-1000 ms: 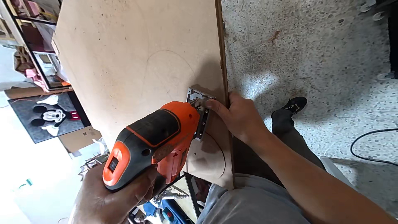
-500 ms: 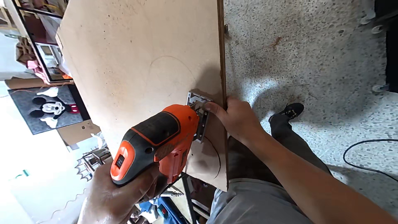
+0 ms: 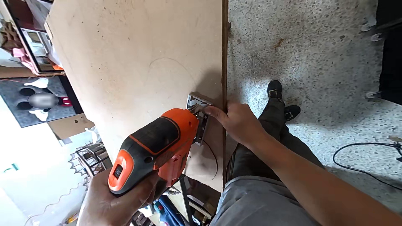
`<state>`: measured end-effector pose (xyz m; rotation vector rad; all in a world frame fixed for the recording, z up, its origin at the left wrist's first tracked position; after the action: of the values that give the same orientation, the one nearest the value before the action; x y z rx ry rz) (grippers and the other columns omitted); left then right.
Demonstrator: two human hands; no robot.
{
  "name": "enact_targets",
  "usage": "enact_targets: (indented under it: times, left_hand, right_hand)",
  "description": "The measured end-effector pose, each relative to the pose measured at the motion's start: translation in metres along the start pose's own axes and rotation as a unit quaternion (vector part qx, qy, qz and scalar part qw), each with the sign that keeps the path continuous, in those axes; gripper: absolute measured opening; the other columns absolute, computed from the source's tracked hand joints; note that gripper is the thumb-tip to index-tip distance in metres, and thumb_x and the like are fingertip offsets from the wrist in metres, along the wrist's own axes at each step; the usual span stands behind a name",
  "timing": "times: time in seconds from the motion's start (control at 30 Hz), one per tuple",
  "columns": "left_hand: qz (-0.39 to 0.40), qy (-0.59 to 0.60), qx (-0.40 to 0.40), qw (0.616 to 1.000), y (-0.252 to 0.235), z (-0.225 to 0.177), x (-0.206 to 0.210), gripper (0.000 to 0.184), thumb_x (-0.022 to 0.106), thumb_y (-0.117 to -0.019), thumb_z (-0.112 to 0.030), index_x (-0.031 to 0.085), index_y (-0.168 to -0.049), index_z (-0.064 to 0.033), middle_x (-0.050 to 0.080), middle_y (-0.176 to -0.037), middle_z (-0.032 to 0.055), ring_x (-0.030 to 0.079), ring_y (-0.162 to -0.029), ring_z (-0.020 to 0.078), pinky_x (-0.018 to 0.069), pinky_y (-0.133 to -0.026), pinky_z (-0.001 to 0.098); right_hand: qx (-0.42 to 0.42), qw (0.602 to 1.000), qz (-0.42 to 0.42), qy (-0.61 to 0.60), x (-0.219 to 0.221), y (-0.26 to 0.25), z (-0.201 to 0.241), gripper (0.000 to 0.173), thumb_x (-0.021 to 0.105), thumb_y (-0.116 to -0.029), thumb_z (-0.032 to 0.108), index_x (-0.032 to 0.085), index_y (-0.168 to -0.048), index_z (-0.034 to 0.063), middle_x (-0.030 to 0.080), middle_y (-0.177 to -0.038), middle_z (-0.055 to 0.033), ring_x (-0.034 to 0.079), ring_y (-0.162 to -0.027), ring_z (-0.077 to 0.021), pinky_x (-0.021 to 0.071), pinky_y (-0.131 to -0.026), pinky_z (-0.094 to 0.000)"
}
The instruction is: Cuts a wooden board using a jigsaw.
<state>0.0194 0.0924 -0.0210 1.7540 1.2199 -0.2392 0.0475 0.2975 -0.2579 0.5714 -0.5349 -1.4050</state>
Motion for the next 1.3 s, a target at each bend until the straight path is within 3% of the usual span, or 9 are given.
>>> enact_targets:
  times: [0.23, 1.3]
  left_hand:
    - [-0.007, 0.008, -0.031, 0.999, 0.003, -0.005, 0.004, 0.018, 0.079, -0.0830, -0.019, 0.067, -0.091, -0.0075, 0.066, -0.068, 0.0073, 0.063, -0.052, 0.0213, 0.0568, -0.048, 0.0377]
    - [-0.027, 0.040, -0.052, 0.997, 0.001, -0.019, 0.016, 0.016, 0.076, -0.0843, -0.019, 0.068, -0.091, -0.0072, 0.066, -0.068, 0.0079, 0.064, -0.051, 0.0210, 0.0570, -0.048, 0.0370]
  right_hand:
    - [0.000, 1.000, 0.007, 0.002, -0.005, -0.003, 0.004, 0.071, 0.054, -0.0874, 0.079, 0.065, -0.086, 0.0094, 0.057, -0.062, -0.0041, 0.061, -0.058, -0.0196, 0.0515, -0.053, -0.0418]
    - [-0.018, 0.999, 0.023, 0.027, -0.021, -0.017, 0.015, 0.072, 0.053, -0.0882, 0.079, 0.068, -0.094, 0.0091, 0.062, -0.067, -0.0039, 0.066, -0.064, -0.0189, 0.0552, -0.057, -0.0429]
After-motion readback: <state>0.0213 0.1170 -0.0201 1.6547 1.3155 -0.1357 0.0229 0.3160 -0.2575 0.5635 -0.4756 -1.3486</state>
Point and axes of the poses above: each hand's wrist, its own y-axis away from the middle knuckle, its own x-axis out of the palm, z = x × y, the point moved 4 cm from there along -y, towards the middle knuckle
